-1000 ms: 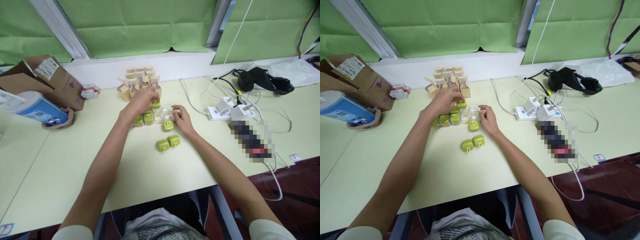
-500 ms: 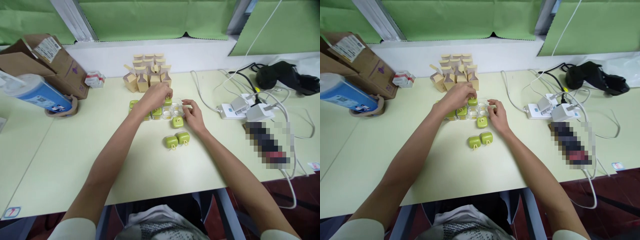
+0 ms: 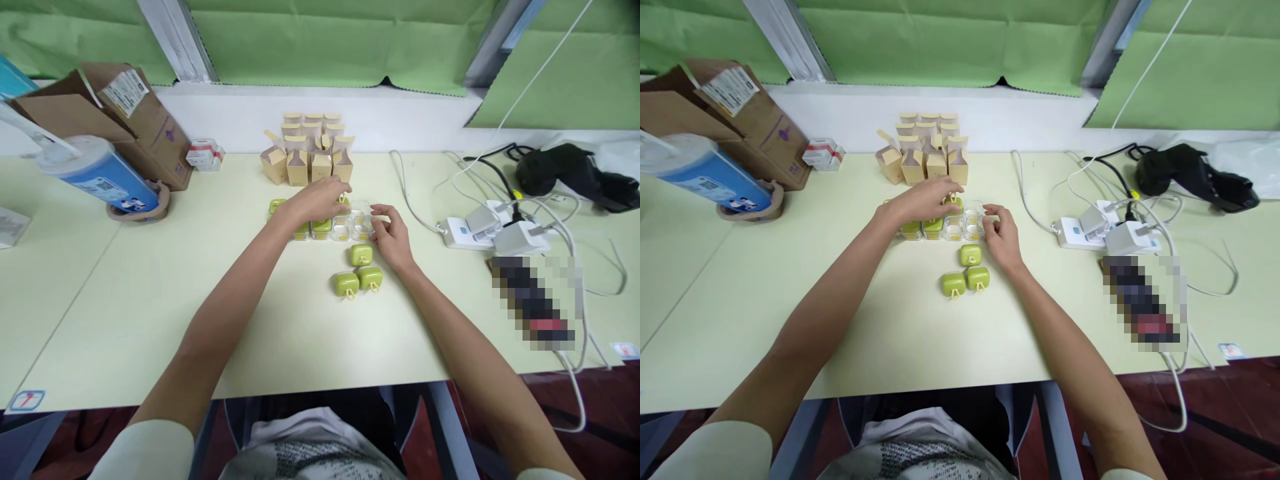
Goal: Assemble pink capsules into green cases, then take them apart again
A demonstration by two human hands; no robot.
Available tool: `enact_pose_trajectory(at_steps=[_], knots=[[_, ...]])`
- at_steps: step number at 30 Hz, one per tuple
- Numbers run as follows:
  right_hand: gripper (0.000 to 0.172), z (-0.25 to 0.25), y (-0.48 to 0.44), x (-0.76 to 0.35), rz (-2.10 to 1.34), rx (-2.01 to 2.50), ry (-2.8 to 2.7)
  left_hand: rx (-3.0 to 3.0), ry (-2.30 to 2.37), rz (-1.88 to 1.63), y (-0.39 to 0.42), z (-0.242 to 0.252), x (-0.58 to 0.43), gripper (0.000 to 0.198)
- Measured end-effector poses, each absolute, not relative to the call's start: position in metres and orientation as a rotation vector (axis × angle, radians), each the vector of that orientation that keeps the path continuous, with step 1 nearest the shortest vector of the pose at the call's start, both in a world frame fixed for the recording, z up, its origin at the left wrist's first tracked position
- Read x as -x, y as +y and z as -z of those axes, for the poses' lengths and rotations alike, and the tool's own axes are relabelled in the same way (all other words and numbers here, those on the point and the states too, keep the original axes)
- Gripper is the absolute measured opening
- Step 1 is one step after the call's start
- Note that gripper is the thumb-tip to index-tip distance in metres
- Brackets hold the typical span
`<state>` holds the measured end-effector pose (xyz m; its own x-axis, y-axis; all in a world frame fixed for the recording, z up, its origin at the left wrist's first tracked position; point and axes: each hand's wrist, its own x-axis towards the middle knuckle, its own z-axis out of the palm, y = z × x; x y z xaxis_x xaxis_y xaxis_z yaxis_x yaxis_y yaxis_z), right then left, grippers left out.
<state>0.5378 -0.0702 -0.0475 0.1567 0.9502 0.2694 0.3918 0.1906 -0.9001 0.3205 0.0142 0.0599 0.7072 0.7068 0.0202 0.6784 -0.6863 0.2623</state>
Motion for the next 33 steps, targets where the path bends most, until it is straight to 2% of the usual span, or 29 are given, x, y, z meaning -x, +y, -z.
enact_pose_trajectory(at_steps=[3, 12, 20, 25, 30, 33], knots=[[0.031, 0.046, -0.071, -0.538, -0.681, 1.4, -1.424, -2.659, 1.113, -0.097, 0.015, -0.06, -0.319, 0.05], [0.032, 0.047, -0.071, -0.537, -0.663, 1.396, -1.418, -2.708, 1.116, -0.159, 0.02, -0.052, -0.322, 0.042], [0.054, 0.051, -0.069, -0.54, -0.695, 1.363, -1.435, -2.583, 1.148, -0.263, 0.02, -0.047, -0.318, 0.037], [0.055, 0.056, -0.066, -0.543, -0.662, 1.354, -1.486, -2.584, 1.138, -0.22, 0.023, -0.046, -0.318, 0.038], [0.05, 0.051, -0.069, -0.54, -0.688, 1.335, -1.468, -2.649, 0.971, -0.451, -0.003, -0.082, -0.315, 0.036], [0.047, 0.046, -0.073, -0.539, -0.687, 1.337, -1.467, -2.654, 0.831, -0.268, -0.05, -0.116, -0.32, 0.02]])
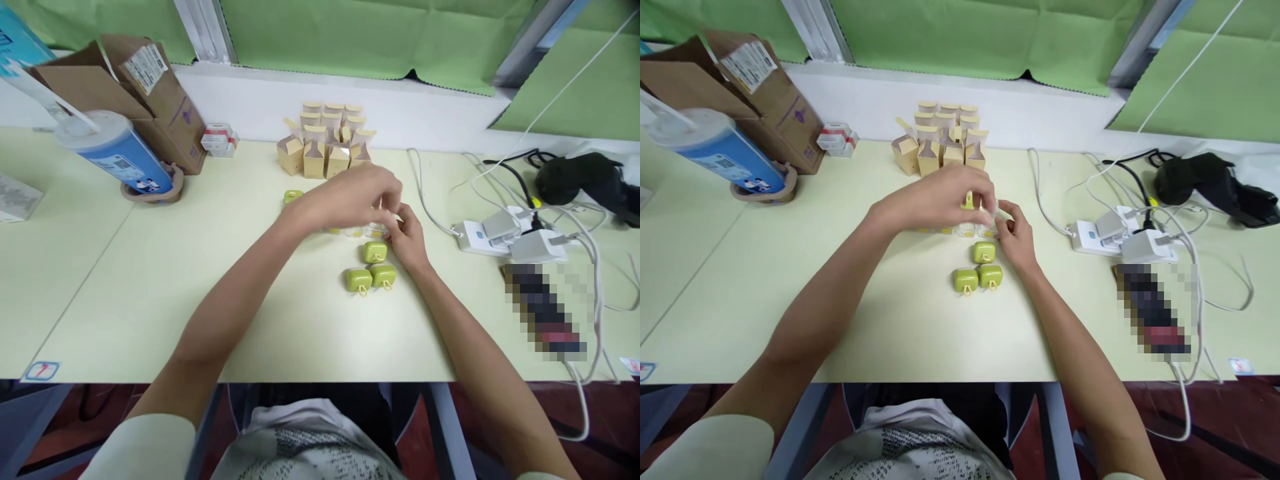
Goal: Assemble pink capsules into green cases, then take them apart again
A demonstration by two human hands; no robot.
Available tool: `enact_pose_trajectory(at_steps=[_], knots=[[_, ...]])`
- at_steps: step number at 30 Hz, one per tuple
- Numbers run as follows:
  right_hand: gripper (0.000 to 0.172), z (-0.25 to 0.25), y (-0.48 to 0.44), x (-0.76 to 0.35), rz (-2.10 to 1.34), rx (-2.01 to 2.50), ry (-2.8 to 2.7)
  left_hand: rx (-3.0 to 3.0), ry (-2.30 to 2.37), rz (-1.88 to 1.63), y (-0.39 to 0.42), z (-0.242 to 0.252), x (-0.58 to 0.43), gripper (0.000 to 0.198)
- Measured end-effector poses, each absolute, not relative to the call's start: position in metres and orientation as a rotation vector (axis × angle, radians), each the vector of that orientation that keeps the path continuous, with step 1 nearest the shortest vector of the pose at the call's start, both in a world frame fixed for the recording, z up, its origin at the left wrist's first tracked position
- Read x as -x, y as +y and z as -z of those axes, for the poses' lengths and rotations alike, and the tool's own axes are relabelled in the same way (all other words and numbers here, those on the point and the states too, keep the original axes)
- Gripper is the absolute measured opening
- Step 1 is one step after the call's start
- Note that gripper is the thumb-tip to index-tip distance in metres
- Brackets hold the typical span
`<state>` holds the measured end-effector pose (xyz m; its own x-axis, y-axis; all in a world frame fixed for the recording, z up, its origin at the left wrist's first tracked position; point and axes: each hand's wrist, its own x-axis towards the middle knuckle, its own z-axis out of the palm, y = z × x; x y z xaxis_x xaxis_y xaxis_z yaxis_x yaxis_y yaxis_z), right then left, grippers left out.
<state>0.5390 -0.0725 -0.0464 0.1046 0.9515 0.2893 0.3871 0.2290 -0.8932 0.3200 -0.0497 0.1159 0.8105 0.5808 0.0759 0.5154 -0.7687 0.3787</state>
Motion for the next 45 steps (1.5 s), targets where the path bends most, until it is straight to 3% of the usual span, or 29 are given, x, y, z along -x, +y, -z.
enact_pose_trajectory(at_steps=[4, 10, 16, 20, 28, 34, 40, 45], knots=[[0.041, 0.046, -0.074, -0.54, -0.693, 1.371, -1.422, -2.672, 0.917, 0.362, -0.118, -0.125, -0.342, 0.017], [0.044, 0.052, -0.07, -0.543, -0.678, 1.416, -1.417, -2.622, 0.964, 0.534, -0.139, -0.091, -0.37, 0.028], [0.043, 0.051, -0.072, -0.541, -0.706, 1.394, -1.415, -2.511, 0.945, 0.468, -0.111, -0.116, -0.344, 0.024], [0.045, 0.049, -0.073, -0.538, -0.714, 1.394, -1.385, -2.507, 1.011, 0.197, -0.084, -0.131, -0.317, 0.036], [0.043, 0.05, -0.071, -0.538, -0.699, 1.407, -1.383, -2.543, 1.117, -0.173, -0.038, -0.091, -0.315, 0.055], [0.044, 0.052, -0.07, -0.539, -0.695, 1.397, -1.392, -2.605, 1.089, -0.113, -0.032, -0.081, -0.318, 0.039], [0.042, 0.05, -0.071, -0.537, -0.694, 1.415, -1.385, -2.65, 1.098, -0.113, -0.031, -0.073, -0.32, 0.042], [0.04, 0.049, -0.071, -0.537, -0.72, 1.409, -1.387, -2.672, 1.116, -0.067, -0.029, -0.069, -0.323, 0.025]])
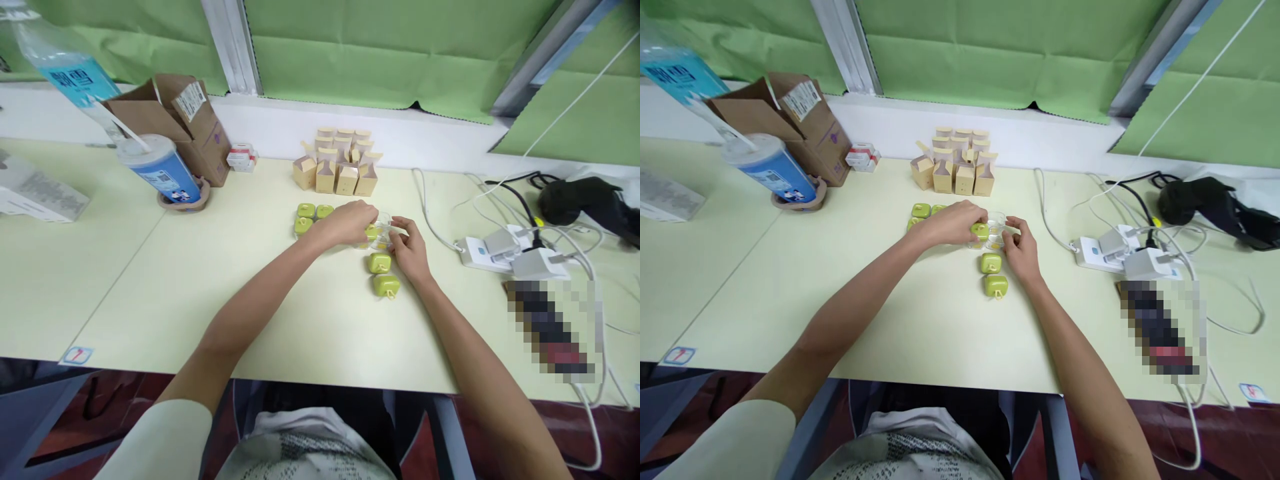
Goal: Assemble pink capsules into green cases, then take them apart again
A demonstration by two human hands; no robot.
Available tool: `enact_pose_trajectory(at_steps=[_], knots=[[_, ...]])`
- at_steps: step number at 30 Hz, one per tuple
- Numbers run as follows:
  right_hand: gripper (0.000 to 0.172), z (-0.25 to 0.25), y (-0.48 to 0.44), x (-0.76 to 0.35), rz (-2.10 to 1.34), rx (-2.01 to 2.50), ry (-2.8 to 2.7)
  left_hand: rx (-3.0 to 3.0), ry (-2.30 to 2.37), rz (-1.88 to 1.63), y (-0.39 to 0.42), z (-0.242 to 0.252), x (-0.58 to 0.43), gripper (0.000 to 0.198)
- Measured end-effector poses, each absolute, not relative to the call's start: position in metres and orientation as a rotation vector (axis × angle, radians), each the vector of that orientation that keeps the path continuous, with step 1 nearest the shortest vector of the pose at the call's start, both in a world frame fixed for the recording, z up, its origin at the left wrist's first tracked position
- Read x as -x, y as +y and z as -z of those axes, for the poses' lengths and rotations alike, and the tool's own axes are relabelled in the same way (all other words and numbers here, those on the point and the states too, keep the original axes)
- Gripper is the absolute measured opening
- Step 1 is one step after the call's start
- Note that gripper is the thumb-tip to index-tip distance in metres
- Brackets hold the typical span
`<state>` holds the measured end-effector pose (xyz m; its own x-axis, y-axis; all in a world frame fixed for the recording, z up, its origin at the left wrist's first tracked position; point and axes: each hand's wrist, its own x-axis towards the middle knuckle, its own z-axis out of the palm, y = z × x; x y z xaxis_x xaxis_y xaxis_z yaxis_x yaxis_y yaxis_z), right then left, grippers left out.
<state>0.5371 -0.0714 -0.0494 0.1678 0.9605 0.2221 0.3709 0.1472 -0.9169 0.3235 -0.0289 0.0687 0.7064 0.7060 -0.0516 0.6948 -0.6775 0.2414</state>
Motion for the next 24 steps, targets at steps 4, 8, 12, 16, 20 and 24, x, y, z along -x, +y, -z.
enact_pose_trajectory(at_steps=[4, 8, 12, 16, 20, 24], knots=[[0.04, 0.051, -0.071, -0.538, -0.705, 1.401, -1.398, -2.695, 1.128, -0.084, -0.03, -0.069, -0.326, 0.022], [0.041, 0.052, -0.07, -0.538, -0.693, 1.41, -1.424, -2.752, 1.172, 0.021, -0.037, -0.073, -0.329, 0.019], [0.043, 0.051, -0.071, -0.538, -0.69, 1.414, -1.423, -2.84, 1.18, 0.047, -0.043, -0.073, -0.332, 0.019], [0.048, 0.049, -0.072, -0.537, -0.697, 1.397, -1.415, -2.898, 1.181, -0.069, -0.04, -0.067, -0.329, 0.029], [0.06, 0.048, -0.072, -0.538, -0.702, 1.418, -1.437, -2.824, 1.181, -0.122, -0.029, -0.063, -0.323, 0.057], [0.065, 0.051, -0.071, -0.541, -0.675, 1.458, -1.479, -2.715, 1.132, -0.086, -0.022, -0.062, -0.321, 0.081]])
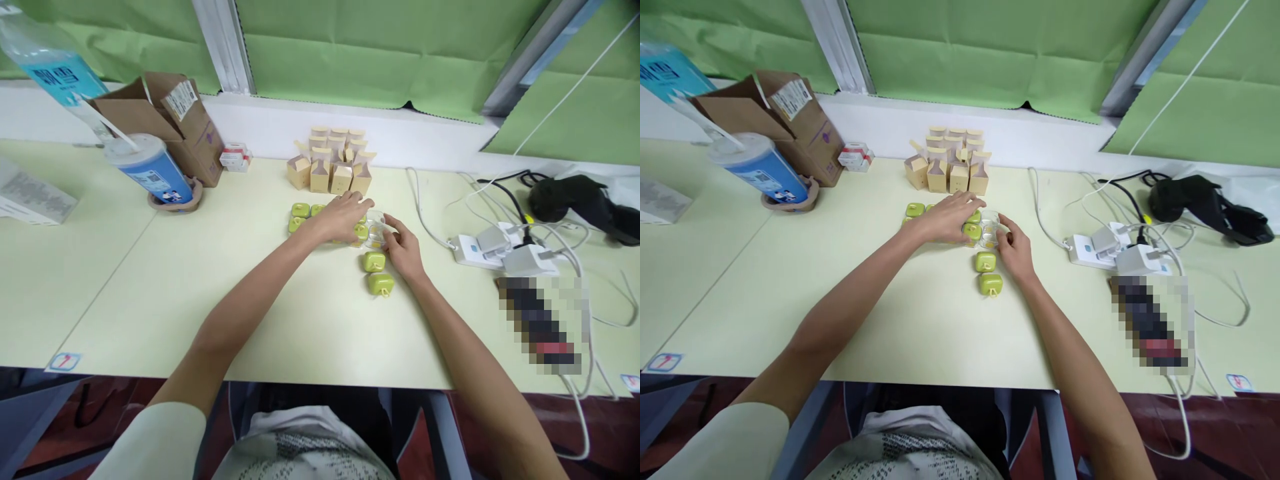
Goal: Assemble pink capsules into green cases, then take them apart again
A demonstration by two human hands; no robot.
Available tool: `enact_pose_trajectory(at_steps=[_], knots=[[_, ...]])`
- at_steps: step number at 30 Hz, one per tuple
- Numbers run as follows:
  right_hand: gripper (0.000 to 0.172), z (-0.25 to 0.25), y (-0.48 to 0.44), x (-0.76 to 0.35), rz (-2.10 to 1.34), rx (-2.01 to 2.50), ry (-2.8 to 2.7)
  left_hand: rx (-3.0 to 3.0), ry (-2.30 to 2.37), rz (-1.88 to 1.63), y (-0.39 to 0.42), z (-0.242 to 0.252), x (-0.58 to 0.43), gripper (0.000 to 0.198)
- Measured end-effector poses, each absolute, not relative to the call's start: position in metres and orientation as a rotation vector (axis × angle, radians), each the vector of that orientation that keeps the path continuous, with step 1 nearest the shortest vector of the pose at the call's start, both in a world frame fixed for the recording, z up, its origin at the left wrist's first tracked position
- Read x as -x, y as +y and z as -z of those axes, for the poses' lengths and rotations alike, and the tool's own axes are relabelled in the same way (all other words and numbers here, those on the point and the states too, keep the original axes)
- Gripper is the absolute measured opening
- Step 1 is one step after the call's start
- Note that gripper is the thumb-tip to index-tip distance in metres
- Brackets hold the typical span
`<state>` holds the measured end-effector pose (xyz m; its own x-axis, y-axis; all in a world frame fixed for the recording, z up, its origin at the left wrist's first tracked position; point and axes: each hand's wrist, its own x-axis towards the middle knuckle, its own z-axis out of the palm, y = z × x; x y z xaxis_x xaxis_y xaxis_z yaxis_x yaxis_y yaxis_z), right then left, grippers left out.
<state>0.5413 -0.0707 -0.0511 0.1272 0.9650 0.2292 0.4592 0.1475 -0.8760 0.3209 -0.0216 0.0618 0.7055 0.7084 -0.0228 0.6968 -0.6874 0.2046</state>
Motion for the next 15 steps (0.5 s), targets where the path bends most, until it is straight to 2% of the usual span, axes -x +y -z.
enact_pose_trajectory(at_steps=[5, 11, 15], knots=[[0.064, 0.0546, -0.0692, -0.5429, -0.632, 1.447, -1.507, -2.647, 1.116, -0.071, -0.0181, -0.0524, -0.323, 0.106], [0.061, 0.0491, -0.0715, -0.54, -0.695, 1.431, -1.482, -2.648, 1.135, 0.003, -0.0208, -0.0544, -0.3251, 0.086], [0.063, 0.0507, -0.0703, -0.5417, -0.693, 1.427, -1.494, -2.674, 1.134, 0.002, -0.0233, -0.0566, -0.327, 0.081]])
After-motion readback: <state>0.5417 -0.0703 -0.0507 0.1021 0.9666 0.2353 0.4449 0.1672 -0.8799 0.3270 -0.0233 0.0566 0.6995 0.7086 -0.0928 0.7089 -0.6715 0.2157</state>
